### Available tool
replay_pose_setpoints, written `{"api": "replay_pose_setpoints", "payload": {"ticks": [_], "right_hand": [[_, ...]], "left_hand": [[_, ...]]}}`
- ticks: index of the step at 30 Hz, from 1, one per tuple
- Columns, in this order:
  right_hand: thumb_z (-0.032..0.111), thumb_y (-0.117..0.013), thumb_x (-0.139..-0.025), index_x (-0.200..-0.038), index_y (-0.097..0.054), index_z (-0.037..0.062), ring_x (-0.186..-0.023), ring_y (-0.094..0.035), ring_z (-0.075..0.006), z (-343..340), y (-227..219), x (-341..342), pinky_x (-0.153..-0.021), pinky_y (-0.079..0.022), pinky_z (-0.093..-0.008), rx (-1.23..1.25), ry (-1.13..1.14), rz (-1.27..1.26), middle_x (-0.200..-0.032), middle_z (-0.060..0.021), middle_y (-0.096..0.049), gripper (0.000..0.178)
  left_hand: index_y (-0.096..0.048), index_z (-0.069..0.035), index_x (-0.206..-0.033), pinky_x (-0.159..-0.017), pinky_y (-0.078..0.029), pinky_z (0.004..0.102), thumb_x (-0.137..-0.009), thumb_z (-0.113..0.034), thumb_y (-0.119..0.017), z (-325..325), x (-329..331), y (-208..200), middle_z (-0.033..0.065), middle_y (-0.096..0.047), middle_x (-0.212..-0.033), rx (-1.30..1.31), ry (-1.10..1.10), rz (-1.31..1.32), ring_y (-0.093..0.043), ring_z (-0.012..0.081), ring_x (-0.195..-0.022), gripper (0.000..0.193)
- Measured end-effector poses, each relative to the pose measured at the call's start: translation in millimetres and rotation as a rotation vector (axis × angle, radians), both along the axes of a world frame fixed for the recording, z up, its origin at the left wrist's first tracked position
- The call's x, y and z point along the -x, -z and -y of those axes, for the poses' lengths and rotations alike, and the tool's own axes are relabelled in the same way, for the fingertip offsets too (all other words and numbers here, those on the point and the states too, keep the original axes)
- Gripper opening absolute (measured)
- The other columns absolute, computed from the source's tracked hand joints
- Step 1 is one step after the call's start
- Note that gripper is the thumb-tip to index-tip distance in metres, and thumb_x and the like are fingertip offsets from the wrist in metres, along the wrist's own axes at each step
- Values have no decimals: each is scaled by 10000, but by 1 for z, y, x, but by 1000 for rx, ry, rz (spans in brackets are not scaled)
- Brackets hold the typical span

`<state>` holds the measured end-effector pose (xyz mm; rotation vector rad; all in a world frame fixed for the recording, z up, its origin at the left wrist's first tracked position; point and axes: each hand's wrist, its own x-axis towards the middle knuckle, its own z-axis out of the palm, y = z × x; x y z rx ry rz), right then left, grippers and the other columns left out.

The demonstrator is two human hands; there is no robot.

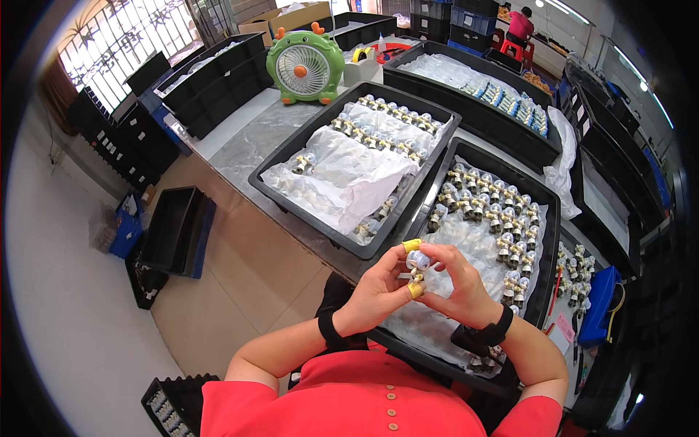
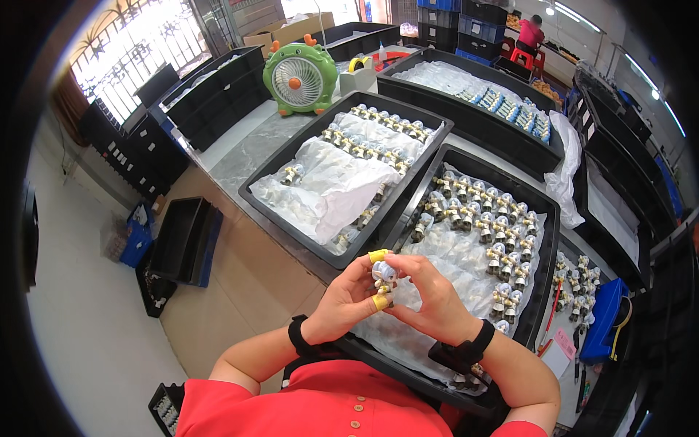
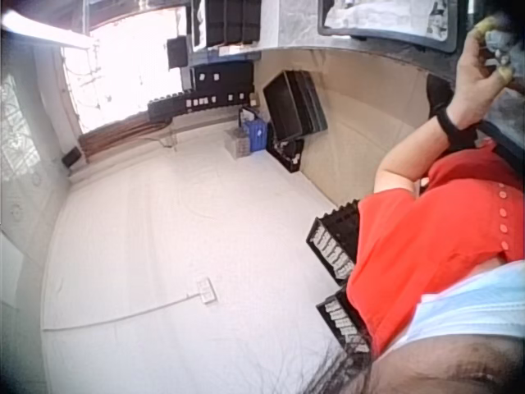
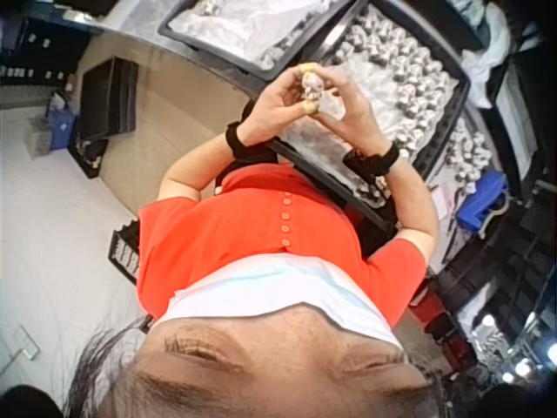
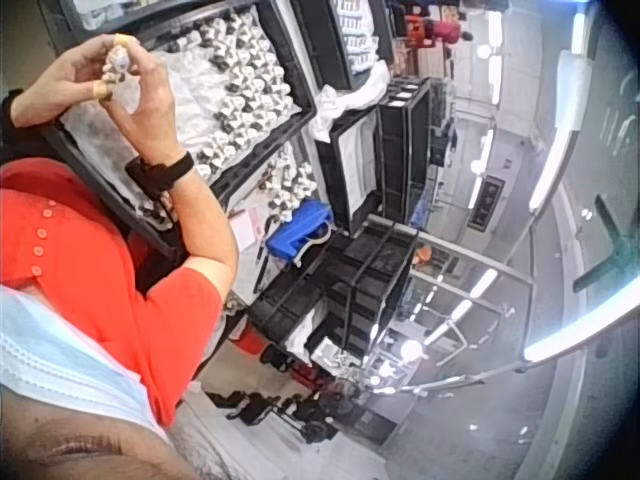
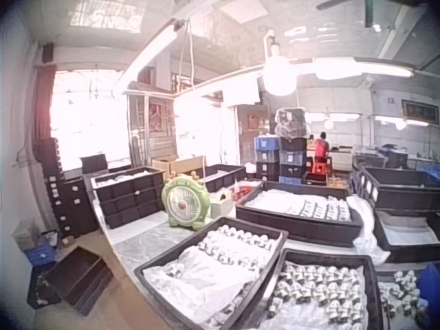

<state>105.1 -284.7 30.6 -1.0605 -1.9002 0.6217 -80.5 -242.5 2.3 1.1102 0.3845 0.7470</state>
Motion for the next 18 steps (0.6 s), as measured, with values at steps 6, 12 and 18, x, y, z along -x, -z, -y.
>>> {"api": "replay_pose_setpoints", "payload": {"ticks": [6,12,18], "right_hand": [[-3,-761,-689,-1311,-456,86,-984,-578,-236,-1,-1,0,-858,-497,-333,-9,-2,13,-1201,-119,-538,698],[11,-764,-690,-1311,-457,89,-987,-585,-247,0,-1,-1,-863,-502,-340,3,5,34,-1202,-123,-538,697],[20,-764,-689,-1306,-461,88,-1013,-586,-260,0,-1,-1,-876,-501,-347,-2,9,38,-1202,-128,-538,690]], "left_hand": [[-304,-50,-1416,-953,-447,309,-896,8,-589,-1,0,1,49,-444,-1294,-8,4,-3,-484,156,-1174,595],[-304,-51,-1415,-949,-448,306,-896,3,-592,-1,0,1,42,-445,-1287,-9,5,2,-491,146,-1154,596],[-299,-48,-1417,-943,-445,303,-898,-4,-590,-1,-1,1,34,-440,-1286,-23,1,7,-494,132,-1129,596]]}}
